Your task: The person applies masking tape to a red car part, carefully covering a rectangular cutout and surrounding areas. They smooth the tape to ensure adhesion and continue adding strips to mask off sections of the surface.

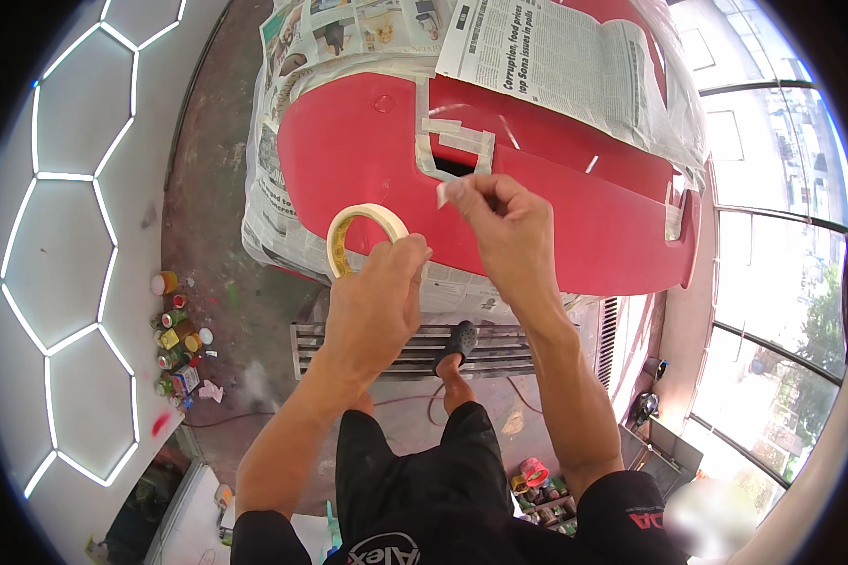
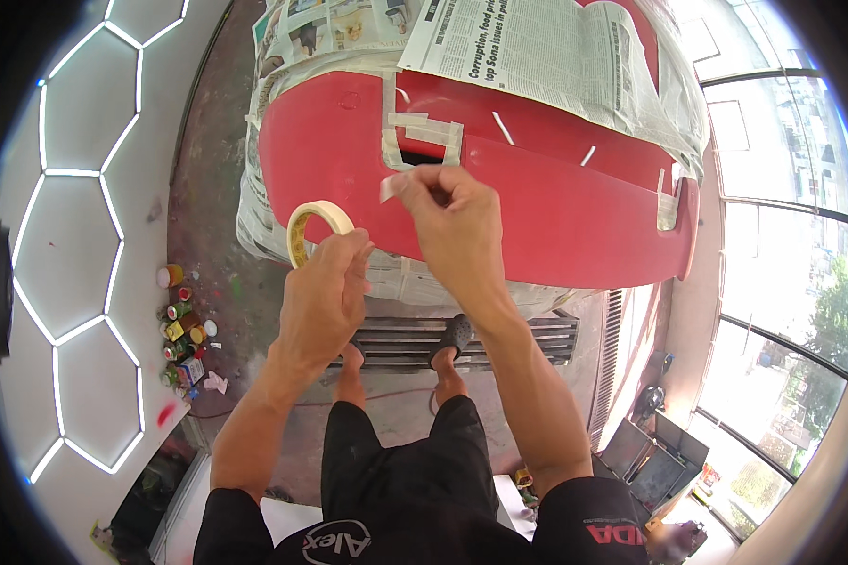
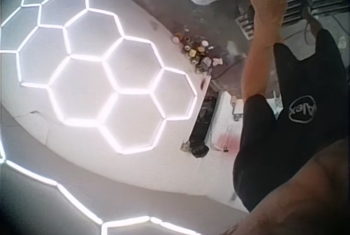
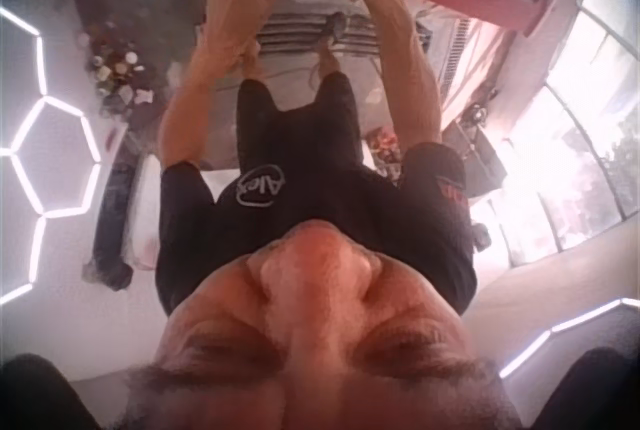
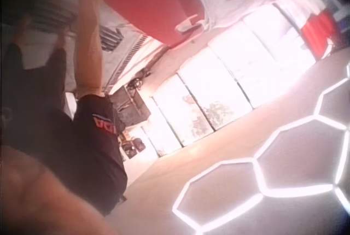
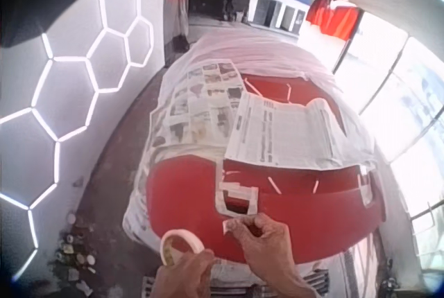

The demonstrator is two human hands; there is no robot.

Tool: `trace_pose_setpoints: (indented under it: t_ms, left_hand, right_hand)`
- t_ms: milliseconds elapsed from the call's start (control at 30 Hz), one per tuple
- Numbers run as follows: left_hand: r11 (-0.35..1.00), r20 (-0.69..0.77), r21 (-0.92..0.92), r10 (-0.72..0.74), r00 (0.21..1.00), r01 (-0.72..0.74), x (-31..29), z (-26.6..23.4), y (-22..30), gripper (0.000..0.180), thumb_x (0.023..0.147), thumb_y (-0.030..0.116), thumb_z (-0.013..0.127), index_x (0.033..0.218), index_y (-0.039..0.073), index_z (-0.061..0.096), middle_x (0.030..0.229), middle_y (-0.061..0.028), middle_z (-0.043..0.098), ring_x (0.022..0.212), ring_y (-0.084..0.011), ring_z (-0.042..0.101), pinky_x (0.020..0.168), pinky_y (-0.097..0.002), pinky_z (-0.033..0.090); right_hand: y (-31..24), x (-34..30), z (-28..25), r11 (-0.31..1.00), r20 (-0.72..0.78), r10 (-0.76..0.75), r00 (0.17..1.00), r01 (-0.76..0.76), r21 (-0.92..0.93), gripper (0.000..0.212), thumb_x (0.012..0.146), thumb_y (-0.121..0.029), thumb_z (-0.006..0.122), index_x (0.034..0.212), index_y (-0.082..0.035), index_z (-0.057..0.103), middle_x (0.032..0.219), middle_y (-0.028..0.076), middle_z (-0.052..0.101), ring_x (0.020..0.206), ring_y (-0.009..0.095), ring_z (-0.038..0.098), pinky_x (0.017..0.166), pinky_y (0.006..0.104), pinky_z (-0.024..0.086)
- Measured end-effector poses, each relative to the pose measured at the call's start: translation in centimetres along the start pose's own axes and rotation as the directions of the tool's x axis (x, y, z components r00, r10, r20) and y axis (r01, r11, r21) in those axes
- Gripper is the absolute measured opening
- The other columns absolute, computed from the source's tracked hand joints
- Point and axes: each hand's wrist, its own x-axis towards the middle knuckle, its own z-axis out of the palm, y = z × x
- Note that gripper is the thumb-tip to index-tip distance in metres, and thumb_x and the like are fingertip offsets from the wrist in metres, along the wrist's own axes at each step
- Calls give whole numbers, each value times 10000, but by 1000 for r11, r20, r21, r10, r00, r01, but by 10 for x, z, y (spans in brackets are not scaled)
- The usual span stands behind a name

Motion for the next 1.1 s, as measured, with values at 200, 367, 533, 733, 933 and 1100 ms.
trace_pose_setpoints:
  t_ms: [200,367,533,733,933,1100]
  left_hand:
    - [989,-132,-141,-54,990,35,-116,24,-39,222,1041,49,725,1249,34,652,944,-181,727,729,-379,731,603,-448,573]
    - [878,1,-247,-423,906,410,-219,20,-62,134,1118,106,647,1225,27,639,916,-184,752,750,-331,786,602,-422,601]
    - [764,66,-234,-605,794,602,-295,18,-79,141,1142,128,604,1231,22,628,974,-195,785,768,-310,801,620,-418,631]
    - [747,34,-174,-647,762,642,-315,12,-87,142,1137,121,598,1231,17,621,960,-194,788,812,-327,809,642,-426,637]
    - [834,-23,-120,-544,839,538,-318,19,-98,166,1169,156,561,1211,2,606,940,-186,752,629,-253,749,593,-378,599]
    - [792,-9,-125,-603,798,597,-316,22,-90,145,1140,147,598,1216,29,635,930,-200,785,820,-371,801,695,-468,632]
  right_hand:
    - [63,111,30,992,-286,99,953,-116,-42,305,976,-307,808,1041,-12,845,899,92,806,833,211,731,816,396,564]
    - [66,131,53,947,-372,198,907,-274,-165,341,917,-406,848,1009,-78,868,947,103,834,947,288,774,962,461,536]
    - [28,115,61,890,-449,276,850,-402,-214,379,884,-374,911,1064,-43,870,1030,111,827,959,231,750,949,407,556]
    - [31,112,66,874,-462,233,856,-393,-287,395,872,-407,913,1054,-58,877,1071,113,838,1057,255,756,1109,458,466]
    - [41,119,68,859,-485,195,853,-387,-335,398,901,-491,840,1006,-109,873,1061,83,836,1145,301,735,1116,539,384]
    - [35,115,62,756,-437,119,892,-366,-542,496,866,-556,875,1064,-102,850,1101,84,816,1266,330,643,1070,525,391]
